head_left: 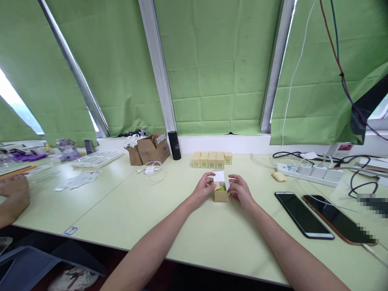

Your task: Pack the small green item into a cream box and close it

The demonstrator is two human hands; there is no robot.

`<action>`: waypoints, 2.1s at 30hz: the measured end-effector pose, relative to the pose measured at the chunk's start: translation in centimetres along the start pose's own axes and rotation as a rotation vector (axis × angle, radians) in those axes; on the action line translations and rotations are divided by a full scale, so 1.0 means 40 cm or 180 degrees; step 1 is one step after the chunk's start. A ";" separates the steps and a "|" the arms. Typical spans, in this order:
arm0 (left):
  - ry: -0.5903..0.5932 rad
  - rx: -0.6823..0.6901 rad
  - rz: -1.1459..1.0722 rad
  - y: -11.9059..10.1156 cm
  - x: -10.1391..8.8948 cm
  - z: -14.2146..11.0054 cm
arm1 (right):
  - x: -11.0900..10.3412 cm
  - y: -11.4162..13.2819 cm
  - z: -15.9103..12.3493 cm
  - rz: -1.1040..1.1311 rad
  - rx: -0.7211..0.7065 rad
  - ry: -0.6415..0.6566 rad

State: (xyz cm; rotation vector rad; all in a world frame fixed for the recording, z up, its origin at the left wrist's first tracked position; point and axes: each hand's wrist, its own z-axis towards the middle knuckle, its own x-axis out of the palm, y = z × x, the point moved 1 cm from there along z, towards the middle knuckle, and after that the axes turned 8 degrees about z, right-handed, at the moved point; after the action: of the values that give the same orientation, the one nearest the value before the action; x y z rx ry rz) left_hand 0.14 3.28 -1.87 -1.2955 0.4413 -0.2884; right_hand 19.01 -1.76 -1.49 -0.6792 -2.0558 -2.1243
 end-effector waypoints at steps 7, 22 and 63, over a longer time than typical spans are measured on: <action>-0.0015 -0.0026 -0.0053 0.002 0.008 0.004 | 0.008 0.000 -0.006 -0.0022 -0.0006 0.0122; -0.0108 -0.0059 0.0023 0.001 0.010 0.005 | 0.010 -0.014 -0.008 -0.0204 -0.0076 0.0275; -0.0121 0.0140 0.0357 -0.005 0.010 0.007 | 0.018 -0.023 -0.011 -0.0670 -0.0107 0.0343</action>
State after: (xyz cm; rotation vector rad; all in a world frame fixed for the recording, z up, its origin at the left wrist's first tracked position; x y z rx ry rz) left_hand 0.61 3.28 -1.67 -1.2266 0.4710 -0.1781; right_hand 17.90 -1.96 -2.03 -0.3560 -2.1212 -2.2540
